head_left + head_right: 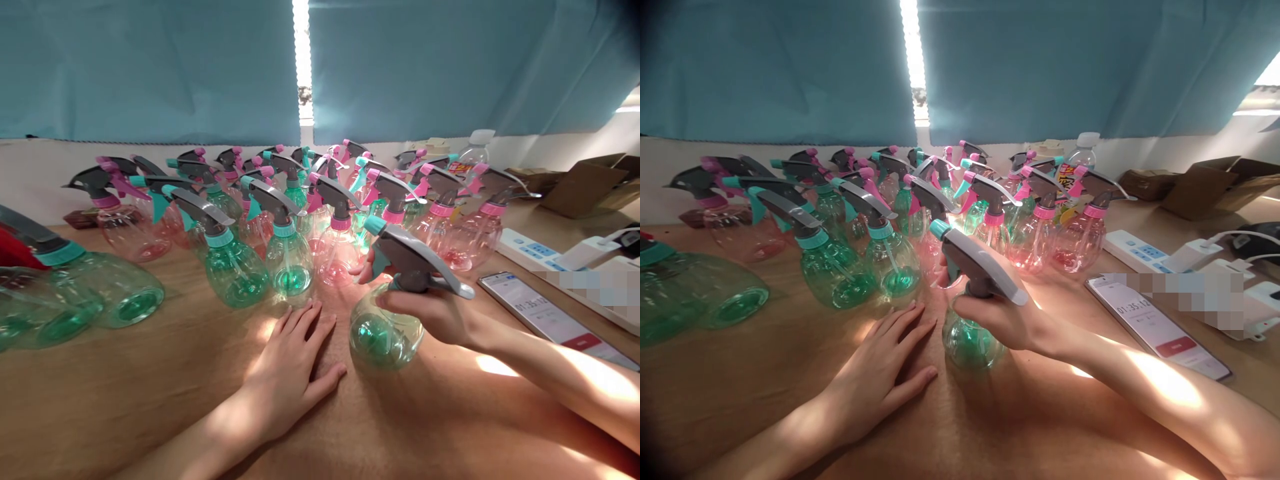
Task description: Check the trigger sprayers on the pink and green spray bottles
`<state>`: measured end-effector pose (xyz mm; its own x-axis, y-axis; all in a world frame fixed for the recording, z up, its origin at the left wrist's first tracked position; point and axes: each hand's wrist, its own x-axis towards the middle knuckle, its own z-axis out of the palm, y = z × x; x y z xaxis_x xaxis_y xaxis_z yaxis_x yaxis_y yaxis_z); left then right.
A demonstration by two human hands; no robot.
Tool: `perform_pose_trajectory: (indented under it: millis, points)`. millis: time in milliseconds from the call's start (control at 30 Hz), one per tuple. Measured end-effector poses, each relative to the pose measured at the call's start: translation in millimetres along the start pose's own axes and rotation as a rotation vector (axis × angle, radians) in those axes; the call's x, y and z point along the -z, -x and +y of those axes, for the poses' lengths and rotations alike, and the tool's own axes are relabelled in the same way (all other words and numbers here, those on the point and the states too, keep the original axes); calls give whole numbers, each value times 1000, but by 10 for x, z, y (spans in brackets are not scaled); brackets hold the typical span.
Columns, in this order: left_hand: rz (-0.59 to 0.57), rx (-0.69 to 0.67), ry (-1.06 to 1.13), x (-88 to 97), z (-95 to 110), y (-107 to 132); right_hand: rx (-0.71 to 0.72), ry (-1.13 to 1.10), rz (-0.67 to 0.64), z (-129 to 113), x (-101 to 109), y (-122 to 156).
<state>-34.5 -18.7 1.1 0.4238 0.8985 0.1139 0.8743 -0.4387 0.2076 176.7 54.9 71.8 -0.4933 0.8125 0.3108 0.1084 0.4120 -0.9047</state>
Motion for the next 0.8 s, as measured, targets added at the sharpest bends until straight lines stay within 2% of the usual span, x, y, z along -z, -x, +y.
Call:
perform_pose_trajectory:
  millis: [133, 300, 600, 800]
  points:
    - [10, -4, -4, -19, -11, 10, 15, 11, -50, 25, 13, -28]
    - [25, -9, -2, -42, -25, 8, 121, 18, -82, 32, 7, -59]
    - [45, -9, 5, -46, -29, 16, 111, 26, -69, 74, -7, -53]
    - [38, -10, 11, -48, -22, 21, 78, 2, -53, 16, -32, -45]
